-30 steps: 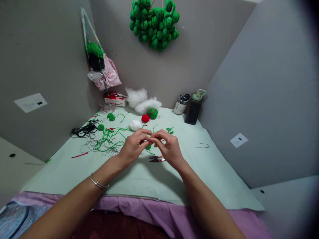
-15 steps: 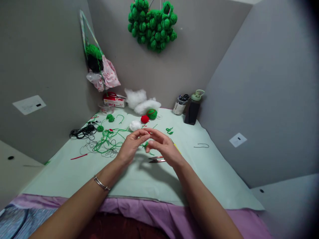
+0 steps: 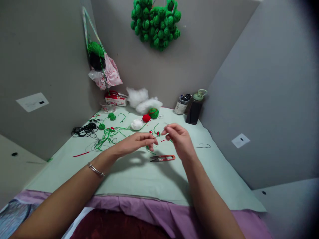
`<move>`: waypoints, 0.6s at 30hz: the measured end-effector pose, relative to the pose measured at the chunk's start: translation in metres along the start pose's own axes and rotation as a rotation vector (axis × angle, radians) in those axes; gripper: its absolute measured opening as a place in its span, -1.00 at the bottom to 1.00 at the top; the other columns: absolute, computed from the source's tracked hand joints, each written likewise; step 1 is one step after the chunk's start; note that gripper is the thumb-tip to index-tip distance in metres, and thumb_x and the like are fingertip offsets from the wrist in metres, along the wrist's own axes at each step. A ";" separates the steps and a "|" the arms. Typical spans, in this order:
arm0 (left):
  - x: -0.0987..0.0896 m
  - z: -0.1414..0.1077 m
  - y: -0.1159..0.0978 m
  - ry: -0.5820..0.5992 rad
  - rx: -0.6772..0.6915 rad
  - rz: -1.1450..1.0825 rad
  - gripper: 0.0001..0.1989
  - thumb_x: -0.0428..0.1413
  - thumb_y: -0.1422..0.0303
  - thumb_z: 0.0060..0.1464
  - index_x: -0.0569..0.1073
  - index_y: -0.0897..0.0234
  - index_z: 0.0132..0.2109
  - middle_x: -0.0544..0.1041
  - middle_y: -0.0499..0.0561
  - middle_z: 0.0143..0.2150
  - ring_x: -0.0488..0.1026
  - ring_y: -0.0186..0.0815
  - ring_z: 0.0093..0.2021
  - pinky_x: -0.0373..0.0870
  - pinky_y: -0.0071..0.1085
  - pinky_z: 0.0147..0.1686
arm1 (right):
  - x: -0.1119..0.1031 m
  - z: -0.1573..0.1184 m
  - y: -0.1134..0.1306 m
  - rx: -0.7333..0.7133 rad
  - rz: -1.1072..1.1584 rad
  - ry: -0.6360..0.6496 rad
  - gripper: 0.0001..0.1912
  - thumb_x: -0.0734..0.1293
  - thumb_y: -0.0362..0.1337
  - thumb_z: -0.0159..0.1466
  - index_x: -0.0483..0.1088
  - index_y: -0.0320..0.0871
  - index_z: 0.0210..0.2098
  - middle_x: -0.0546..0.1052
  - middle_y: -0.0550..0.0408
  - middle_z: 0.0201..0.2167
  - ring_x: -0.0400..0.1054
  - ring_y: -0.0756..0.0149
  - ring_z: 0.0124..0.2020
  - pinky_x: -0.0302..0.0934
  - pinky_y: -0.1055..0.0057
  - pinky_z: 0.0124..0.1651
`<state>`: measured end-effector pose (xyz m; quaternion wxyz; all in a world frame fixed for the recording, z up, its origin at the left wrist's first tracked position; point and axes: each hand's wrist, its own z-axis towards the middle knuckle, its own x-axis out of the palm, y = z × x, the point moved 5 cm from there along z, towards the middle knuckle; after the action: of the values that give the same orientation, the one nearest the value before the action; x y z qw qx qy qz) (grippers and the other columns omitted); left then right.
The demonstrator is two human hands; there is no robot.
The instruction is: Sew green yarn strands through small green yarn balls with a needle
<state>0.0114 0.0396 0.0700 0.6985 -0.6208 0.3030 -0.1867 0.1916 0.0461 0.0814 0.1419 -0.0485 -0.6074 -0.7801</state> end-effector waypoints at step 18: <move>-0.146 -0.117 0.025 -0.581 -0.160 0.061 -0.63 0.21 0.05 0.14 0.43 0.29 -0.36 0.18 -0.10 -0.47 0.02 -0.42 -0.47 0.04 -0.49 -0.50 | -0.165 -0.002 0.048 -0.192 0.654 -0.603 -0.79 0.20 -0.42 0.45 0.31 -0.21 -0.35 0.14 0.39 -0.67 0.04 0.65 -0.74 -0.05 0.67 -0.68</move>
<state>-0.1774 0.0487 0.0678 0.7101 -0.6919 0.1229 0.0444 0.3626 0.0603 0.0852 0.1924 -0.4758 -0.4991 -0.6982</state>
